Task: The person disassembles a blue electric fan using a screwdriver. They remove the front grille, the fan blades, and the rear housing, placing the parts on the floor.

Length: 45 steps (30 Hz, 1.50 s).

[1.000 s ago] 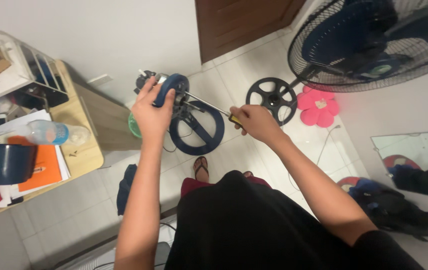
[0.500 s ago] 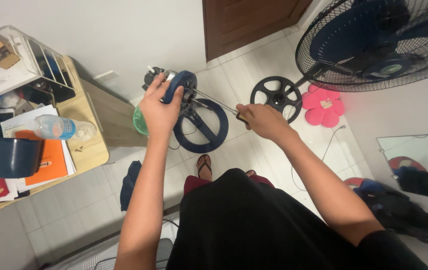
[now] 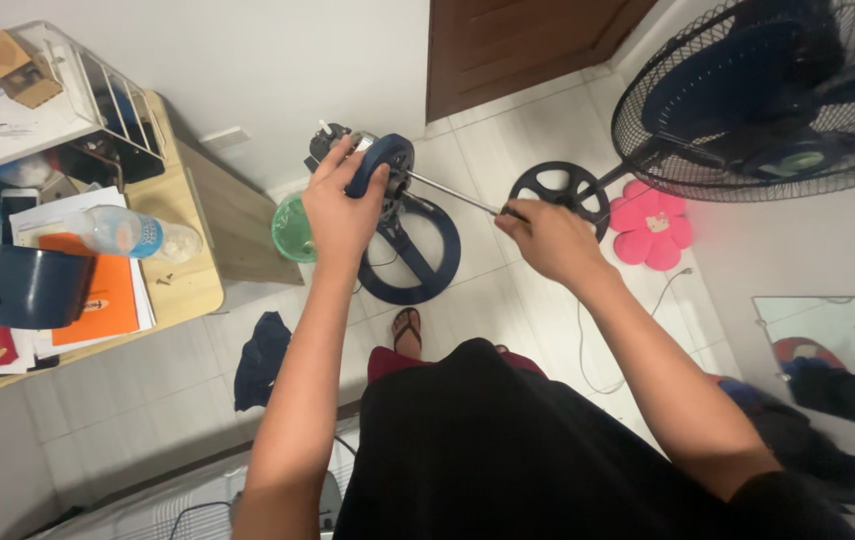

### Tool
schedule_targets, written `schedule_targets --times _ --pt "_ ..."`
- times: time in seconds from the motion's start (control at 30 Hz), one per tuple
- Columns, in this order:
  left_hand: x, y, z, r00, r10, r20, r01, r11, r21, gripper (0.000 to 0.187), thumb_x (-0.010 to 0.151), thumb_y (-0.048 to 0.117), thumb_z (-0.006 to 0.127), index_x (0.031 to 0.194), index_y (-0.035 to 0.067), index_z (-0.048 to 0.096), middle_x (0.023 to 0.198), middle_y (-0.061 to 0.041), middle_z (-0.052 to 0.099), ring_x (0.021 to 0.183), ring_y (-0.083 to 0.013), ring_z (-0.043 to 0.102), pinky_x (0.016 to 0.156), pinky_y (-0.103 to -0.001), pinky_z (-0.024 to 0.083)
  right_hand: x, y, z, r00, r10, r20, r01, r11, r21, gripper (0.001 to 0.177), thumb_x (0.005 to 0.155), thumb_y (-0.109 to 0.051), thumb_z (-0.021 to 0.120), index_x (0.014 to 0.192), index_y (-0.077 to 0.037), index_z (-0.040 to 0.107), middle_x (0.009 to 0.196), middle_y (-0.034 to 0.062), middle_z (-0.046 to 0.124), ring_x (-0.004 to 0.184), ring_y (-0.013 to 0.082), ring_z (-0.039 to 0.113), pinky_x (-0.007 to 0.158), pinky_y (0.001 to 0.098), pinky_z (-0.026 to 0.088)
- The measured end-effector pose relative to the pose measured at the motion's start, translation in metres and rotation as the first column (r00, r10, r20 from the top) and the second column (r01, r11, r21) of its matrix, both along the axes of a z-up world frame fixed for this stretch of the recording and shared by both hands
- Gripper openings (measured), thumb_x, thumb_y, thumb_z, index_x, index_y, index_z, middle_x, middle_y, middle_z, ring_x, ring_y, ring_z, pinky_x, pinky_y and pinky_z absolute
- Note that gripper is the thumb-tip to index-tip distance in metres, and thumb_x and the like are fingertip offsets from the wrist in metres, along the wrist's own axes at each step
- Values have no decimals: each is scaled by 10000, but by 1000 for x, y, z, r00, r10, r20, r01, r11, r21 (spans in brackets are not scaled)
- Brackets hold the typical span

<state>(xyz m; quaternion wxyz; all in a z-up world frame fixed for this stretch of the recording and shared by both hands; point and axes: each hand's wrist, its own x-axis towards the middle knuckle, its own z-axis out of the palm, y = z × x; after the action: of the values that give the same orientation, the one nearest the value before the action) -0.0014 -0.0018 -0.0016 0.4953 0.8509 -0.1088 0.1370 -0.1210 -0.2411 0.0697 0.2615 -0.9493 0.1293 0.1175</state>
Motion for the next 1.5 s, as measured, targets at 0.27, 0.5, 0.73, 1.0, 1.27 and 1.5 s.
schedule_targets --times 0.27,0.5,0.73,1.0,1.27,1.5 --pt "2 2 0 1000 -5 -3 5 1000 -7 335 840 218 829 1117 36 776 1318 -180 691 1141 -357 697 999 -408 538 6 2 4 981 -89 -170 124 971 206 376 985 -393 591 1020 -53 746 838 80 759 693 195 697 684 354 550" --pt "3 4 -3 998 -5 61 5 1000 -3 328 845 196 837 1120 27 781 1307 -199 695 1158 -375 691 1007 -418 533 24 -19 -18 933 -92 -348 282 787 548 438 1003 -401 582 955 2 744 768 61 704 579 126 615 512 267 515" --pt "2 5 0 998 -17 55 18 1000 -21 327 853 198 838 1119 20 772 1308 -209 693 1150 -370 698 995 -406 544 23 -26 -32 916 -82 -392 343 667 661 460 1011 -391 604 949 49 723 763 88 693 567 144 602 490 277 501" --pt "0 -2 0 999 -30 32 30 1000 -1 326 841 201 836 1109 27 773 1312 -181 693 1145 -369 694 1000 -415 536 -8 -5 -10 993 -107 -58 119 948 295 339 958 -343 633 1050 -46 768 769 52 720 663 138 658 640 296 527" --pt "-4 -9 -7 999 10 49 -8 999 -46 307 837 185 810 1087 14 766 1314 -178 681 1155 -375 677 1021 -426 526 -38 -45 -21 959 -235 -161 279 885 373 333 982 -323 638 1018 -11 751 768 68 700 655 140 618 626 298 505" --pt "-6 0 -1 998 21 62 -29 992 123 303 811 167 850 1068 19 789 1385 -184 608 1263 -419 504 1083 -465 426 -71 -91 -71 910 -312 -274 414 722 554 331 1025 -287 591 1090 16 705 895 60 714 699 123 619 591 265 496"
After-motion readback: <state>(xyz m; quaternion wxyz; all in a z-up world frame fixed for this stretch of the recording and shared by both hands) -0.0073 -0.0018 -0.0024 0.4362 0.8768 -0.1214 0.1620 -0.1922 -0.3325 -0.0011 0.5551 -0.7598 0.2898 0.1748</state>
